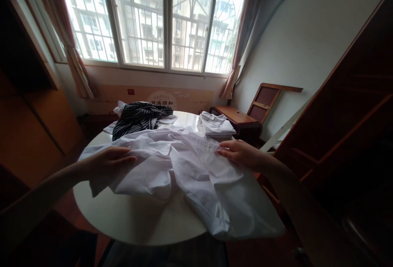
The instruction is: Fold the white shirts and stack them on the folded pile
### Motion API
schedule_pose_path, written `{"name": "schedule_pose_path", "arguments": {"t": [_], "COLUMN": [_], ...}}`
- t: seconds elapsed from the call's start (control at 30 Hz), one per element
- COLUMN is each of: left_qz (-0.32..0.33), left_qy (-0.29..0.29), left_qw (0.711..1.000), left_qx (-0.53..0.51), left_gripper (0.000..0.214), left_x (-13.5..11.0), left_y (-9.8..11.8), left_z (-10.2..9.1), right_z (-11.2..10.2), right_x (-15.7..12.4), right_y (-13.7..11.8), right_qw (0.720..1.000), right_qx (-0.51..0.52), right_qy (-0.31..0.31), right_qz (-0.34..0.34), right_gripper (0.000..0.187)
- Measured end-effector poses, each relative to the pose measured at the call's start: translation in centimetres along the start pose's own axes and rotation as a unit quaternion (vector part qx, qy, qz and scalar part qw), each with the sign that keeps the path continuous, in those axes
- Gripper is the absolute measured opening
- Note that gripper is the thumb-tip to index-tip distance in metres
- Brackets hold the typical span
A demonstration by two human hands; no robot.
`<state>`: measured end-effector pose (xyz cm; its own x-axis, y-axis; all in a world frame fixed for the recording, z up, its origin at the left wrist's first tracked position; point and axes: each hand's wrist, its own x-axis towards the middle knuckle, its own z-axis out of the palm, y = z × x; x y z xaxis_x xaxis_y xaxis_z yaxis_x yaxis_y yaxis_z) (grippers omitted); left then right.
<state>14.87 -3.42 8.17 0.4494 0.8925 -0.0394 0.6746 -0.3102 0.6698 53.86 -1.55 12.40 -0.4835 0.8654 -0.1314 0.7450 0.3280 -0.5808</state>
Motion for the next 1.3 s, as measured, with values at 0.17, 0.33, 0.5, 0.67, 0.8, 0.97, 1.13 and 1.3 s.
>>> {"name": "schedule_pose_path", "arguments": {"t": [0.17, 0.33, 0.5, 0.67, 0.8, 0.97, 1.13, 1.3], "left_qz": [0.075, 0.073, 0.098, 0.086, 0.102, 0.114, 0.023, 0.002], "left_qy": [-0.244, -0.019, 0.061, 0.065, 0.092, 0.109, 0.15, 0.247], "left_qw": [0.963, 0.994, 0.979, 0.962, 0.96, 0.964, 0.952, 0.944], "left_qx": [-0.084, 0.079, 0.169, 0.251, 0.242, 0.213, 0.268, 0.22], "left_gripper": [0.054, 0.043, 0.044, 0.052, 0.047, 0.037, 0.041, 0.02], "left_x": [0.8, 5.0, 7.7, 7.9, 6.7, 6.0, 9.2, 15.1], "left_y": [3.5, -1.0, -7.5, -9.8, -10.6, -10.0, -7.0, -4.1], "left_z": [-1.3, 0.9, 4.7, 7.4, 7.9, 6.5, 5.8, 8.0], "right_z": [0.4, 1.4, 4.9, 8.8, 10.1, 9.9, 9.8, 11.8], "right_x": [-0.9, 3.6, 8.0, 9.5, 9.1, 8.3, 11.2, 16.2], "right_y": [-3.7, -0.3, 5.5, 6.5, 5.7, 4.2, 1.6, -0.5], "right_qw": [0.98, 0.995, 0.987, 0.975, 0.962, 0.959, 0.956, 0.969], "right_qx": [0.047, -0.065, -0.156, -0.213, -0.263, -0.282, -0.282, -0.214], "right_qy": [-0.155, -0.02, 0.023, 0.035, 0.054, 0.027, 0.067, 0.109], "right_qz": [-0.113, -0.077, -0.042, -0.049, -0.051, 0.009, 0.053, 0.051], "right_gripper": [0.056, 0.051, 0.041, 0.036, 0.032, 0.022, 0.026, 0.033]}}
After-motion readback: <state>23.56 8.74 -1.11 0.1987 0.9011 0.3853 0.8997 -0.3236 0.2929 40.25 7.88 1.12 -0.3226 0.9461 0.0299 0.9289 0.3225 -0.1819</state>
